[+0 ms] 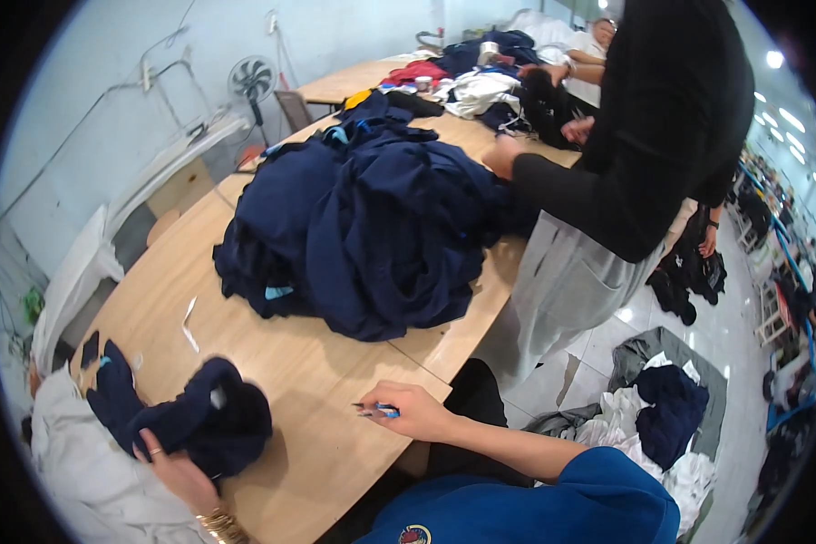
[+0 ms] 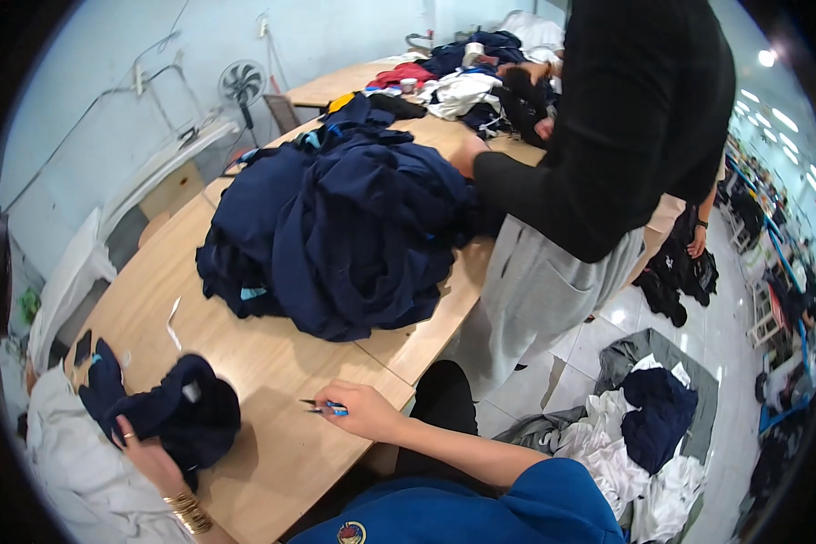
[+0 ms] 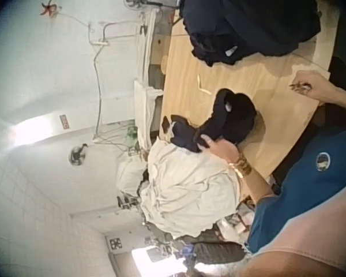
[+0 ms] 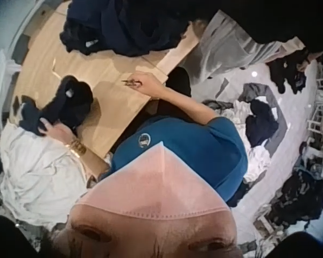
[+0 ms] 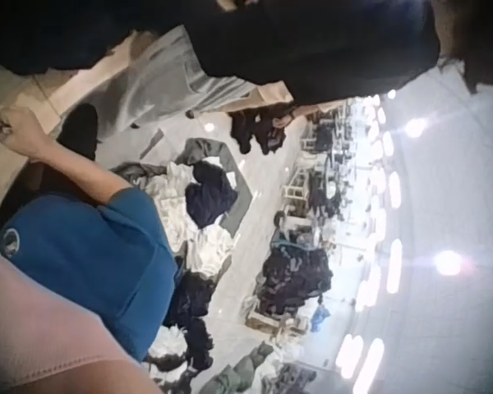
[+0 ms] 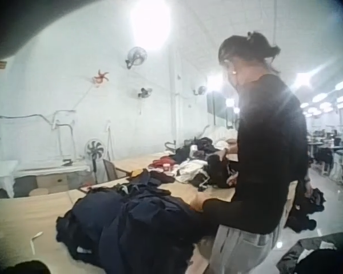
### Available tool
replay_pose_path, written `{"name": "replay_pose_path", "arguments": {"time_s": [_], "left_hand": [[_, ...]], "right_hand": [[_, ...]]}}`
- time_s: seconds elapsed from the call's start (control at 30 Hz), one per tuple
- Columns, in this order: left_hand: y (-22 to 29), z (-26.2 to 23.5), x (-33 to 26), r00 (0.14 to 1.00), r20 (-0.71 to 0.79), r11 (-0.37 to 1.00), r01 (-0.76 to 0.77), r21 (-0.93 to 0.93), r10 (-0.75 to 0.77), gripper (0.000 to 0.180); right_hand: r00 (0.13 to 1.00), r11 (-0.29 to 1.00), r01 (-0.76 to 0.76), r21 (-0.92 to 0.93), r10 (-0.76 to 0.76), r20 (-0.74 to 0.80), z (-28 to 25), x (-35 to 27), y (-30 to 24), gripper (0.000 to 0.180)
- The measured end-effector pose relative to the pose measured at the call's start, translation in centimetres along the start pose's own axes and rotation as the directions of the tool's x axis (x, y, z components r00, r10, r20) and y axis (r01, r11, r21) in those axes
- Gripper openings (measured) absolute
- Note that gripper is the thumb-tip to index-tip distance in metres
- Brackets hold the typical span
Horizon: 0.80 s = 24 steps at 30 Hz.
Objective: Trimming loose threads from navy blue garments using industrial thread nippers.
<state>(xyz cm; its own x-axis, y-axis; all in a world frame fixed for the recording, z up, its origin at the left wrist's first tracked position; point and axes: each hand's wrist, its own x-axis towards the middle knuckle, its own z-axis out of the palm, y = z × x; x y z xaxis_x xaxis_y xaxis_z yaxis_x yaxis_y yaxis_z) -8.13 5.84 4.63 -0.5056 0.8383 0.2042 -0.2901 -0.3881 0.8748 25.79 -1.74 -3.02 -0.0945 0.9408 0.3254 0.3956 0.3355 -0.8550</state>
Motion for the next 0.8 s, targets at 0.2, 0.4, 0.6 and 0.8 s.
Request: {"name": "replay_pose_path", "arguments": {"time_s": [0.2, 0.4, 0.6, 0.8], "left_hand": [[-3.8, 6.2, -11.1, 0.976, 0.204, 0.919, -0.007, 0.394, -0.081, 0.041], [-1.5, 5.6, -12.0, 0.916, 0.346, 0.959, 0.112, 0.259, -0.201, 0.052], [-0.1, 2.2, -9.8, 0.752, 0.585, 0.744, -0.196, 0.639, -0.305, 0.054], [-1.5, 2.0, -10.1, 0.645, 0.495, 0.621, -0.039, 0.783, -0.583, 0.077]], "right_hand": [[0.981, 0.901, -0.15, 0.407, 0.086, 0.172, 3.8, 2.4, -2.8, 0.055], [0.993, 0.927, -0.021, 0.374, -0.023, 0.113, 7.7, 2.5, -1.0, 0.051], [0.986, 0.947, -0.165, 0.275, 0.161, 0.036, 6.3, 4.5, -0.8, 0.016], [0.973, 0.975, -0.222, -0.03, 0.223, 0.05, 2.3, 7.0, -3.4, 0.022]]}}
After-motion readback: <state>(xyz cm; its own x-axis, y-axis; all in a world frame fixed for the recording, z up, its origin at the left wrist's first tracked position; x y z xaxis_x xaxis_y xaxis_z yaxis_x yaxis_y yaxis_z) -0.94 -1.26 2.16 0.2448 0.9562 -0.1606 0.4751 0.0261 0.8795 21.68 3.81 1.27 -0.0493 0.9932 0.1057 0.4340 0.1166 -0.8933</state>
